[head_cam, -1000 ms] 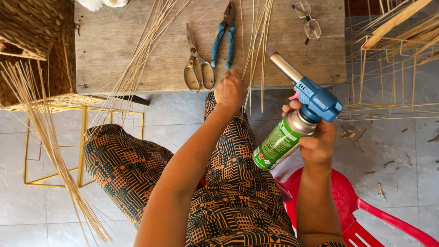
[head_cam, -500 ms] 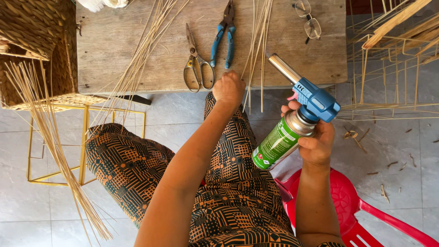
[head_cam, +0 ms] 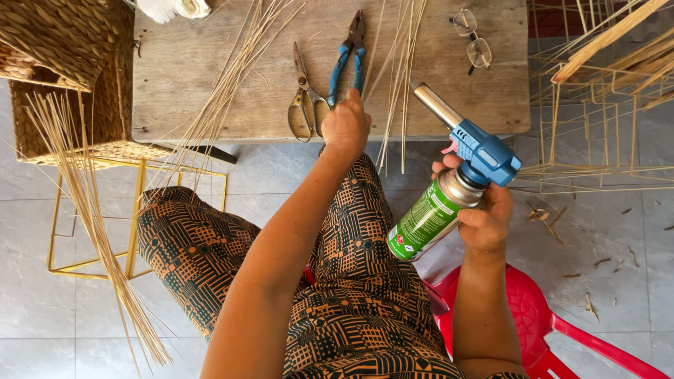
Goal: The person sits on a low stool and repeatedly heats thin bamboo sticks with a handheld blowtorch. They pick up sticks from a pile on a wooden table, pass them through the flame, and place them back down. The person also briefly uses pliers to adjust the torch nozzle.
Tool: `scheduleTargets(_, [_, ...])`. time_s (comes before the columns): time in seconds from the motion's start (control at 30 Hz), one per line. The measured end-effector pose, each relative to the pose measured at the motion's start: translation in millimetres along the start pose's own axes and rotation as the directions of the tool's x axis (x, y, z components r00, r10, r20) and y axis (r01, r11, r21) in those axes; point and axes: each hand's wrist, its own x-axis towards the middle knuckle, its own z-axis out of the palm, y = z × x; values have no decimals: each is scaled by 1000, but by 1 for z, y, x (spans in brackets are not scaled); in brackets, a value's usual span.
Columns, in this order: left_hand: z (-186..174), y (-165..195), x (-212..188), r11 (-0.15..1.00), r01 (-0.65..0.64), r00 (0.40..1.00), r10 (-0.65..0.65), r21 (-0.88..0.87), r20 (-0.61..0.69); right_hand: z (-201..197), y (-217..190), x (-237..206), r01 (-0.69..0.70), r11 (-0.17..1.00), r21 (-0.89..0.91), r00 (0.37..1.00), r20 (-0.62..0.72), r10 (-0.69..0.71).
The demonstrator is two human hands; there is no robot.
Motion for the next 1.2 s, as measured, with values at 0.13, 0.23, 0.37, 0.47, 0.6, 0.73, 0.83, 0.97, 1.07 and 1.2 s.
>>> scheduleTargets(0.13, [2, -15, 5, 996, -68, 987, 59, -59, -148, -3, -2, -1, 0, 1000, 10, 1000, -7, 0])
scheduleTargets(0.23, [4, -30, 10, 992, -77, 977, 55, -102, -208, -6, -3, 0, 13, 1000, 6, 1000, 3, -13])
scheduleTargets(0.37, [-8, -47, -3, 936, -156, 946, 50, -315, -320, -7, -3, 0, 12, 1000, 10, 1000, 4, -12])
scheduleTargets(0.47, [-34, -58, -27, 889, -216, 933, 65, -404, -355, -4, -3, 0, 5, 1000, 16, 1000, 12, -5])
scheduleTargets(0.6, [-74, -72, -81, 828, -143, 960, -17, -542, -280, 3, -3, 0, 21, 1000, 21, 999, 42, -22])
scheduleTargets(0.73, [-104, -94, -139, 603, 68, 990, -138, -795, -20, 12, -2, 3, -9, 1000, 16, 994, 108, 7])
scheduleTargets(0.83, [-116, -112, -180, 613, 10, 990, -116, -790, -78, 22, 1, 6, -11, 1000, -2, 984, 178, 11])
scheduleTargets(0.97, [-124, -128, -225, 626, 21, 974, -188, -779, -125, 43, 3, 11, -37, 999, 6, 959, 280, 34])
scheduleTargets(1.07, [-132, -136, -249, 566, 63, 965, -245, -822, -95, 61, 4, 11, -82, 997, -8, 934, 349, 80])
scheduleTargets(1.2, [-144, -139, -269, 551, 82, 955, -280, -831, -92, 85, 7, 7, -114, 993, -8, 896, 432, 107])
